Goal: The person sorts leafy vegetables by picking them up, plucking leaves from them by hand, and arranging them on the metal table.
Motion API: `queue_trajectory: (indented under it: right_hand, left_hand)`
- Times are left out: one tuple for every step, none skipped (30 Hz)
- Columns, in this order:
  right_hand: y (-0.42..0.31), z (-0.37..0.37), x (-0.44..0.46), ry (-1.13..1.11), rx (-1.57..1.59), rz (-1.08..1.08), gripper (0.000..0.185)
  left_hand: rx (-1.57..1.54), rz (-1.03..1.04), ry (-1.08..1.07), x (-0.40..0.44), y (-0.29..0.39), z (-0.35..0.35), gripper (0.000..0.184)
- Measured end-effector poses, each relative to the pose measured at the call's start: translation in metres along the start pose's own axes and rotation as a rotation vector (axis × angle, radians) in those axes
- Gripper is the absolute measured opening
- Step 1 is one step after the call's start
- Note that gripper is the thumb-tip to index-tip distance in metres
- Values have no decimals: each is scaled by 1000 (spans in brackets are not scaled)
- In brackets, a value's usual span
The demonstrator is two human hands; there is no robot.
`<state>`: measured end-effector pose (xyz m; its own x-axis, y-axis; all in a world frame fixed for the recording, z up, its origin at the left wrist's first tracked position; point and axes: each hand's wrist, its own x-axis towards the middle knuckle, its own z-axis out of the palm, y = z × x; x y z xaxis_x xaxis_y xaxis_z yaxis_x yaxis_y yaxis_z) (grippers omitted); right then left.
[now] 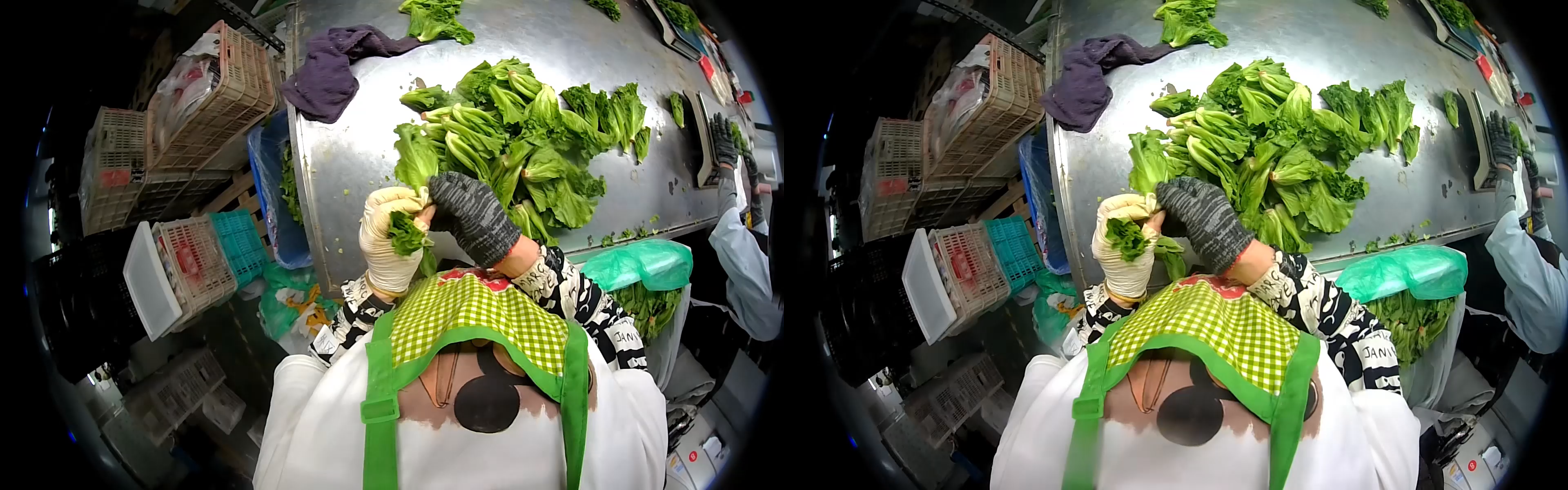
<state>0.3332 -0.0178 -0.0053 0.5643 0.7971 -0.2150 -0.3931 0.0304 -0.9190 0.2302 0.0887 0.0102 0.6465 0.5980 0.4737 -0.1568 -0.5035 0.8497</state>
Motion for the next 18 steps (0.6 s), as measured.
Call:
queue_trajectory:
  right_hand:
    - [3, -1, -1, 21, 164, 99, 21]
    - [5, -2, -2, 59, 331, 195, 24]
    - [2, -2, -3, 57, 337, 197, 24]
    - [-2, -4, -4, 54, 345, 200, 23]
    - [-4, -4, -5, 49, 354, 203, 23]
    - [-3, -3, -4, 71, 412, 254, 23]
    - [-6, -3, -4, 31, 330, 229, 23]
    - [-12, -3, -5, -9, 248, 202, 23]
    - [-11, -4, -5, -27, 214, 197, 23]
    - [-11, -4, -6, -46, 180, 191, 23]
    - [-2, -6, -5, -45, 193, 206, 23]
    - [2, -7, -4, -45, 206, 222, 23]
    - [3, -8, -4, -40, 127, 196, 20]
    - [2, -9, -3, -36, 48, 170, 19]
    - [1, -10, -4, -22, -54, 121, 17]
    - [-1, -11, -4, -3, -157, 74, 17]
    - [-4, -12, -5, 22, -282, 4, 17]
    - [-2, -13, -4, 38, -379, -59, 18]
  left_hand:
    - [-133, -218, 46, -2, 1, -1, 17]
    - [-265, -436, 93, -4, 6, -4, 14]
    - [-394, -657, 139, -5, 8, -7, 13]
    - [-648, -818, 170, -5, -7, -12, 20]
    - [-889, -987, 241, -5, -22, -16, 27]
    - [-1028, -1082, 161, -2, -33, -21, 30]
    - [-1169, -1174, 76, 0, -40, -23, 33]
    - [-1178, -1205, 84, -2, -42, -21, 33]
    - [-1187, -1237, 90, -1, -37, -15, 32]
    - [-1197, -1269, 98, 0, -32, -10, 32]
    - [-1170, -1264, 69, 3, -27, -7, 31]
    - [-1143, -1258, 40, 7, -22, -4, 30]
    - [-1117, -1251, 11, 10, -20, -2, 30]
    - [-1174, -1247, -76, 6, -32, -7, 26]
    - [-1225, -1258, -42, 7, -33, -5, 25]
    - [-1277, -1269, -10, 8, -33, -3, 23]
    - [-1328, -1279, 24, 8, -32, -2, 22]
    - [-1361, -1301, 55, 9, -32, -1, 19]
